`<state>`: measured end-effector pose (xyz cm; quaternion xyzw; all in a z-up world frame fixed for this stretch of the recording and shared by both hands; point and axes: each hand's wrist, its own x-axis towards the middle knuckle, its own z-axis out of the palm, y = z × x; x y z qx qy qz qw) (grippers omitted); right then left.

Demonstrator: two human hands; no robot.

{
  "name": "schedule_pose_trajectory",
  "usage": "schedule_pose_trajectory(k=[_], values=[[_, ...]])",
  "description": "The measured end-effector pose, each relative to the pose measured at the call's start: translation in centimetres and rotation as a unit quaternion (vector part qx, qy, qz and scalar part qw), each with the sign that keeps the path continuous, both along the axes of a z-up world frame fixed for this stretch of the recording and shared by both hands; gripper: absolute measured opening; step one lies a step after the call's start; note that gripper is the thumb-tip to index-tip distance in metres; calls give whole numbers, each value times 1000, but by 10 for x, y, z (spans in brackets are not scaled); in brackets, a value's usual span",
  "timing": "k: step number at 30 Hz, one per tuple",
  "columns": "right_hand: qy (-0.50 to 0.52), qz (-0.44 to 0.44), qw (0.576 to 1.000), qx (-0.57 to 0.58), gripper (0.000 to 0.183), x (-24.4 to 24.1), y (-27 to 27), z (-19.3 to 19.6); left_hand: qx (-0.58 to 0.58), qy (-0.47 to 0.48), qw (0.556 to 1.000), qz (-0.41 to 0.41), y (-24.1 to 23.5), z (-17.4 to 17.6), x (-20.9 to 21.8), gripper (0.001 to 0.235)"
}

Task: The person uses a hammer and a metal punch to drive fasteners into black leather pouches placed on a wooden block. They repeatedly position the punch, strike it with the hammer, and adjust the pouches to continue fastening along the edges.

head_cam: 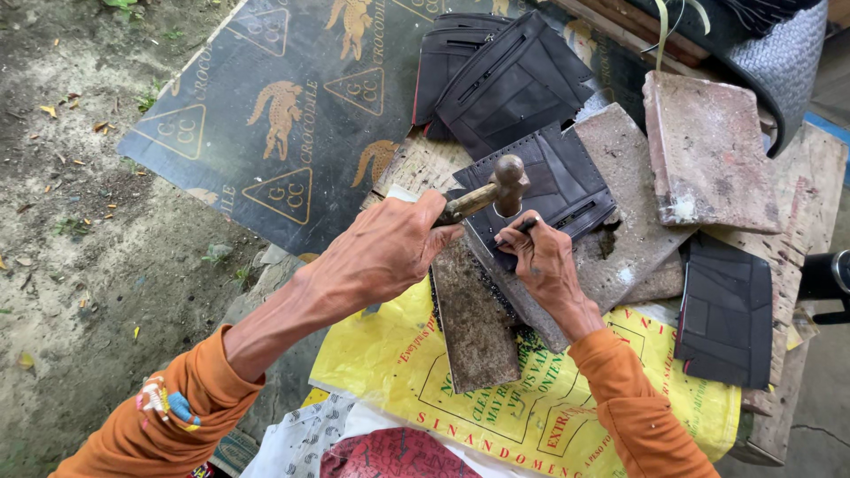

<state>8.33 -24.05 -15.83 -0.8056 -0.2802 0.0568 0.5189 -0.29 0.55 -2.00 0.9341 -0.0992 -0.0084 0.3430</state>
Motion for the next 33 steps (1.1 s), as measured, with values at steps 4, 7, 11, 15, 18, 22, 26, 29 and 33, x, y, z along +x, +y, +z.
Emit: schedule_pose_trajectory(k=[4, 7, 11, 15, 18, 22, 26, 29, 33], values=[[-99, -5, 993, -62, 12, -4, 1, 9, -32, -22, 999, -17, -6, 4, 2, 33], [-169, -6, 981, -99, 11, -7, 1, 12, -103, -109, 988, -38, -16, -1, 2, 28], [-151, -4, 984, -99, 2, -8, 1, 10, -60, -85, 993, -54, -28, -4, 7, 30], [-168, -25, 978, -125, 10, -5, 1, 5, -27, -72, 995, -60, -27, 11, 15, 28], [-178, -18, 979, -94, 9, -9, -3, 0, -178, -178, 967, -48, -28, 22, 9, 24], [-185, -20, 975, -121, 7, -8, -2, 0, -267, -200, 940, -78, -38, 25, 7, 21], [-201, -24, 972, -115, 12, -7, -4, -2, 10, 126, 991, -49, -29, -1, 11, 27], [-144, -35, 978, -144, 21, -2, -3, 0, -36, 116, 992, 19, -13, -35, 10, 32], [105, -165, 980, 42, 31, -3, -1, -6, -76, -44, 986, 145, -22, -92, 37, 42]])
